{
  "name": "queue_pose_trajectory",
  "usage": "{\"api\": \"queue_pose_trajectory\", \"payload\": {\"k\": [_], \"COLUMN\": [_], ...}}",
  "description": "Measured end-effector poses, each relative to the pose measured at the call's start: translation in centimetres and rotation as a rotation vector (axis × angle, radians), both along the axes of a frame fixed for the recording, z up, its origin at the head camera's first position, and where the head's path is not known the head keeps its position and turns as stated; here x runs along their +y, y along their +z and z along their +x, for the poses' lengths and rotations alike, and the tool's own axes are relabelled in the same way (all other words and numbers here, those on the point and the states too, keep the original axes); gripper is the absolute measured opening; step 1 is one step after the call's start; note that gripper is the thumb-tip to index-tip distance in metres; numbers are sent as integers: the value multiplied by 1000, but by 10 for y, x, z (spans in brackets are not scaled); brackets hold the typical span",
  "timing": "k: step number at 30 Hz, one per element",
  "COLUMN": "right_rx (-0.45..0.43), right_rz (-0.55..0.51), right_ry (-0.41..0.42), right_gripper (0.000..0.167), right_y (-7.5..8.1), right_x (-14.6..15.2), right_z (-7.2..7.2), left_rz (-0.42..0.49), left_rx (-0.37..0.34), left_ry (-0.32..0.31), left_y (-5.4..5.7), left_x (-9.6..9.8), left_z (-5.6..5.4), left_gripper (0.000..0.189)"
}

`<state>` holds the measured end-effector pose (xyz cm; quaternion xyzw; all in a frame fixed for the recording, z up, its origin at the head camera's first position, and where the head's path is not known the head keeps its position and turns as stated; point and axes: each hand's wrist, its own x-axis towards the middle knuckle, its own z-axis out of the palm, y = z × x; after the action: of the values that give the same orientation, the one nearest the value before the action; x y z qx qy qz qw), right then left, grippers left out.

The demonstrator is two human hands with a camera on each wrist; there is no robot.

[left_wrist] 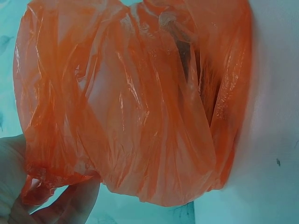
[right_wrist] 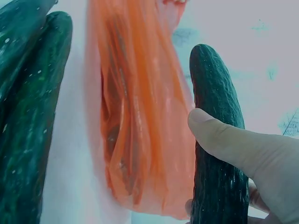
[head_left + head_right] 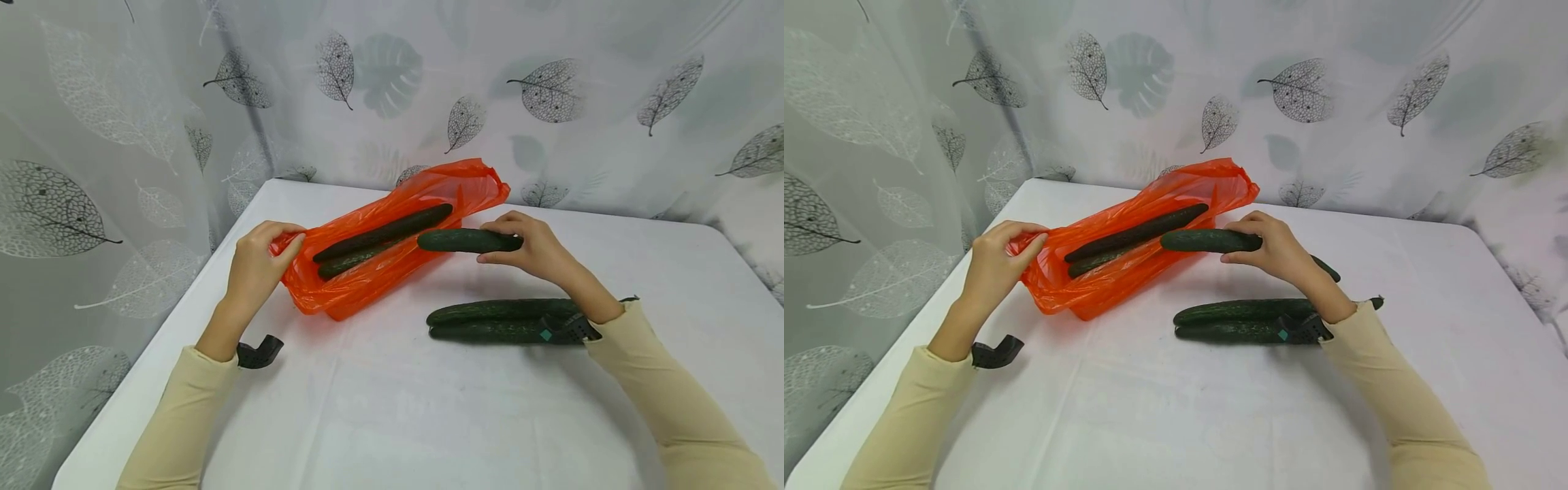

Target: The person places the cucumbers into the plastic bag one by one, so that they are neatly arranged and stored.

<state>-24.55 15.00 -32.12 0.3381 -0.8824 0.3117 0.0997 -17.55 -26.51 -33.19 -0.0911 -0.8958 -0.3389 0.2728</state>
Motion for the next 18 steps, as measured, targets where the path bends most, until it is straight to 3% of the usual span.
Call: {"api": "queue_pose_trajectory", "payload": {"k": [13,18], "right_rx": [-18,27], "right_rz": [-27,-38], "right_ry": [1,37], "right_gripper": [47,44], "right_y": [17,22], "right_x": [-17,-26], "right_z": [1,0], "left_rz": [-6,-9], "left_rx": [-1,5], "left_ry": [0,-6], "left_y": [1,1], "left_x": [0,0], "left_z": [0,0], "left_gripper": [16,16]}}
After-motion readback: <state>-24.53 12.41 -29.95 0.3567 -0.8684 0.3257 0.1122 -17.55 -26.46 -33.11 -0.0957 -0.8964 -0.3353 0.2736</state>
